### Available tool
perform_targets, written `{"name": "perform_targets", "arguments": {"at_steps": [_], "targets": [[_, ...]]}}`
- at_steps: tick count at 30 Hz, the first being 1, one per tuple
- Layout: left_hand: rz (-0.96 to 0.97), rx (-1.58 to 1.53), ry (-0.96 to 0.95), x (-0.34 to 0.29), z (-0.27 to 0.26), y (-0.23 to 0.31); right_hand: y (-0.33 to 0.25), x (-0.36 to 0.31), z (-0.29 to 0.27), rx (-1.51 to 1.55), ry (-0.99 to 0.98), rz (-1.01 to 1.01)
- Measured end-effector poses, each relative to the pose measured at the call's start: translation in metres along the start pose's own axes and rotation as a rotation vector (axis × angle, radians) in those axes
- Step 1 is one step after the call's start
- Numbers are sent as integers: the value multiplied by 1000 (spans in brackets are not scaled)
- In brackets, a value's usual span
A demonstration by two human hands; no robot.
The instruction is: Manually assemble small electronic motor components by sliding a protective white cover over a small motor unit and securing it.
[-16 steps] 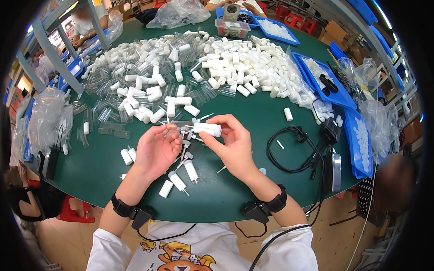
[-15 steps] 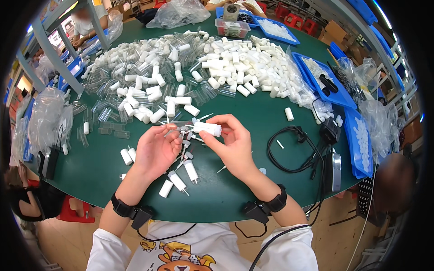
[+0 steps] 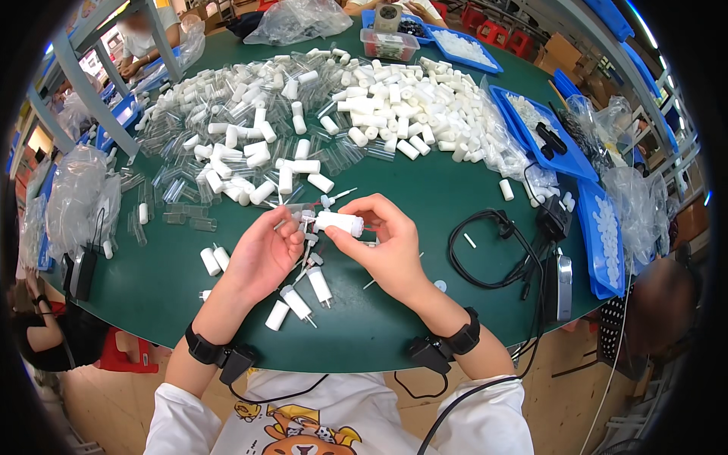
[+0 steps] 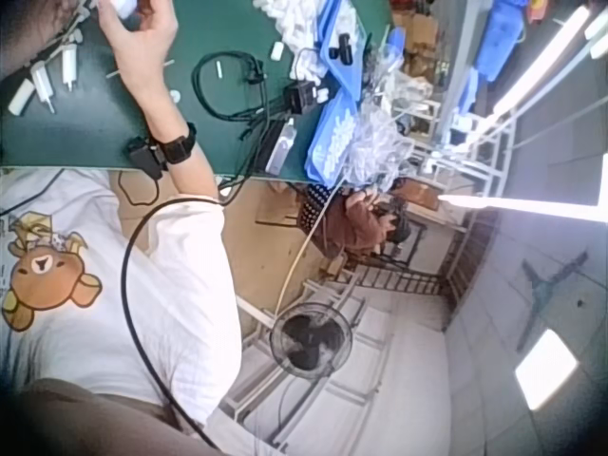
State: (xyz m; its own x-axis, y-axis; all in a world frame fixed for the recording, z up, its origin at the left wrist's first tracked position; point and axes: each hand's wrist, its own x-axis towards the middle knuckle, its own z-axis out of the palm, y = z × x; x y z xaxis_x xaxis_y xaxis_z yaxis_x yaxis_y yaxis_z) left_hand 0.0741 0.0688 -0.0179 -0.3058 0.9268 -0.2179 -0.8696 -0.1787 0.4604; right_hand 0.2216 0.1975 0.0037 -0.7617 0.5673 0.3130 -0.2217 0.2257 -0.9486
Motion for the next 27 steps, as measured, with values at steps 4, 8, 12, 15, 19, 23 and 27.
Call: {"name": "perform_targets", "arguments": {"at_steps": [4,8,12,15,19,23,27], "targets": [[42,111,-51,-1,1,-4,2,0,0,-37,-14,-20],[46,190,-11,-5,8,-3,-2,1,3,-103,-36,-79],[73,183,-12,-3,6,-4,-2,0,3,-110,-14,-110],[99,189,1,-2,7,-5,-1,0,1,-118,-15,-124],[131,229,5,-2,5,-5,-2,-1,1,-144,-12,-121],[183,376,-31,-1,2,-6,-3,-1,-2,-305,8,-162],[245,490,-28,-1,2,-9,-5,0,0,-294,23,-163]]}}
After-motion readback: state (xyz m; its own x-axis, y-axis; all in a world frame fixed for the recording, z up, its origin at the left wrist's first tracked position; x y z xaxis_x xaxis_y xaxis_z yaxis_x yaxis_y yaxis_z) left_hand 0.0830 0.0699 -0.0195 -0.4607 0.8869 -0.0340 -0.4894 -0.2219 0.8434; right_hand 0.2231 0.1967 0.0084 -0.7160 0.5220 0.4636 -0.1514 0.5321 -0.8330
